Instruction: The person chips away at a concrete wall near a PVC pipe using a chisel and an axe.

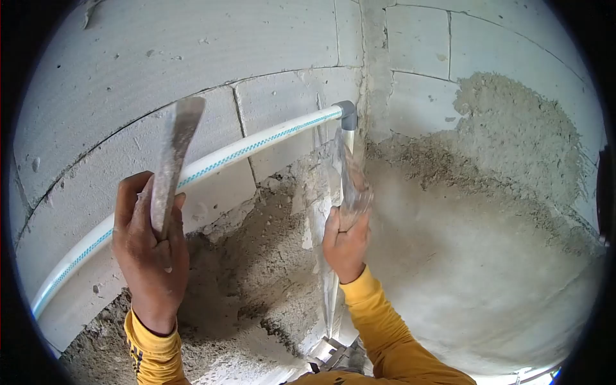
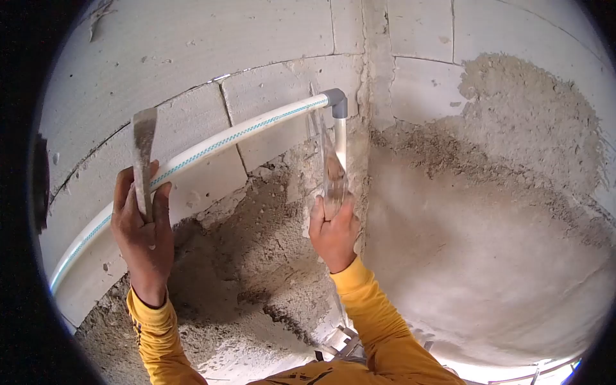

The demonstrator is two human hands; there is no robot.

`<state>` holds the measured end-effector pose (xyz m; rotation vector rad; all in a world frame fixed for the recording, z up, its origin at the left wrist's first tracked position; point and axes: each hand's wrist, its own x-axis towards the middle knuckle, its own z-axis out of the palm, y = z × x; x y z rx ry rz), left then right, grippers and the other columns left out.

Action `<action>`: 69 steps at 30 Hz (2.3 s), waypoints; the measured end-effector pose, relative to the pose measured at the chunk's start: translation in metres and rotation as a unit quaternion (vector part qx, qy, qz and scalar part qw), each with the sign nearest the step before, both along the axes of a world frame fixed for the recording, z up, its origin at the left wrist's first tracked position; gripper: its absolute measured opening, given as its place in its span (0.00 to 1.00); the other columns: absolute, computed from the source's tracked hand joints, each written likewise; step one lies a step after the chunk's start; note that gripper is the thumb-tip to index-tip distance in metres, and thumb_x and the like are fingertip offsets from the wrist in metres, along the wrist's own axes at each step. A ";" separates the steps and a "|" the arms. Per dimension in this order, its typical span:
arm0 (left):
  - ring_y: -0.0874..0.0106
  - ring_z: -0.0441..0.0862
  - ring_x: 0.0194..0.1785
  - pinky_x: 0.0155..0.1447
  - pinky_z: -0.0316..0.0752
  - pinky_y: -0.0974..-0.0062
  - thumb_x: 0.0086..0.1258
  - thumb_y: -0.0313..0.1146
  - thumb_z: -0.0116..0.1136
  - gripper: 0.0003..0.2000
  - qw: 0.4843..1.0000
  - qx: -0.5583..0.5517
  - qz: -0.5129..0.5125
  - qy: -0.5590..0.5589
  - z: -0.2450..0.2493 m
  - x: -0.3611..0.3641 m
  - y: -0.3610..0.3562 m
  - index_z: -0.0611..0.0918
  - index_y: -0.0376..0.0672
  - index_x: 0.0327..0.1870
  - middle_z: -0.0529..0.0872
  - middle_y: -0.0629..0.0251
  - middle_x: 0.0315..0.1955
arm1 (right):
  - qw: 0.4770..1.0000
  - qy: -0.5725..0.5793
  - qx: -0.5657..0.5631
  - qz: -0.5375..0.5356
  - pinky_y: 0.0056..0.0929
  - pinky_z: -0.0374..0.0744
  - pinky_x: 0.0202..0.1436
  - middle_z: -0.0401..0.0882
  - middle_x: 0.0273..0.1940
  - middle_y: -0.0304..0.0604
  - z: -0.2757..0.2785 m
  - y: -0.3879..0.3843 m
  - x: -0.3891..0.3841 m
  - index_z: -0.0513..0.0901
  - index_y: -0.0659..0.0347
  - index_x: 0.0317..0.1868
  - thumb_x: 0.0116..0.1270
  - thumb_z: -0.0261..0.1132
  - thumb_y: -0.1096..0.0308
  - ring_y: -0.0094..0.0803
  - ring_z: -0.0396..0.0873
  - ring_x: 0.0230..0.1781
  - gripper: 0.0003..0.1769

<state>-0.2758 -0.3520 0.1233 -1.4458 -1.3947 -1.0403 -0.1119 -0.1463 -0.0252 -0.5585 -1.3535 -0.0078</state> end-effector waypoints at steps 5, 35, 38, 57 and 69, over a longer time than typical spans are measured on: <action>0.71 0.78 0.32 0.37 0.74 0.73 0.73 0.24 0.62 0.11 1.000 0.007 -0.015 -0.011 0.002 -0.001 0.000 0.84 0.33 0.54 0.83 0.57 0.46 | 0.987 -0.104 -0.104 -0.062 0.54 0.80 0.35 0.83 0.33 0.66 0.006 0.027 -0.015 0.68 0.67 0.59 0.70 0.64 0.68 0.65 0.82 0.31 0.22; 0.61 0.86 0.40 0.41 0.81 0.66 0.61 0.13 0.60 0.20 0.999 -0.025 -0.039 0.003 0.000 -0.010 -0.006 0.82 0.33 0.56 0.82 0.52 0.49 | 0.992 -0.078 -0.048 -0.089 0.51 0.79 0.31 0.82 0.28 0.61 0.013 0.018 -0.012 0.69 0.68 0.60 0.70 0.65 0.67 0.62 0.82 0.28 0.23; 0.65 0.84 0.36 0.38 0.79 0.69 0.65 0.17 0.61 0.14 1.000 0.004 -0.026 0.003 0.001 -0.009 -0.002 0.82 0.32 0.53 0.83 0.53 0.47 | 0.986 -0.103 -0.078 -0.107 0.52 0.79 0.30 0.82 0.27 0.60 0.024 0.041 -0.029 0.70 0.67 0.57 0.71 0.63 0.65 0.62 0.82 0.27 0.21; 0.73 0.77 0.30 0.36 0.73 0.73 0.74 0.25 0.61 0.12 0.997 -0.012 0.054 -0.058 0.004 -0.009 0.009 0.85 0.35 0.55 0.84 0.59 0.47 | 0.944 0.121 -0.134 0.276 0.26 0.77 0.23 0.78 0.37 0.40 0.001 0.009 0.077 0.69 0.67 0.63 0.78 0.61 0.57 0.23 0.75 0.22 0.25; 0.82 0.67 0.25 0.29 0.64 0.77 0.76 0.29 0.60 0.12 0.974 0.035 0.219 -0.052 -0.006 0.001 0.030 0.85 0.38 0.56 0.82 0.66 0.52 | 0.932 0.103 -0.213 0.275 0.21 0.74 0.20 0.75 0.32 0.37 0.027 0.115 0.106 0.67 0.70 0.65 0.79 0.62 0.59 0.20 0.74 0.20 0.26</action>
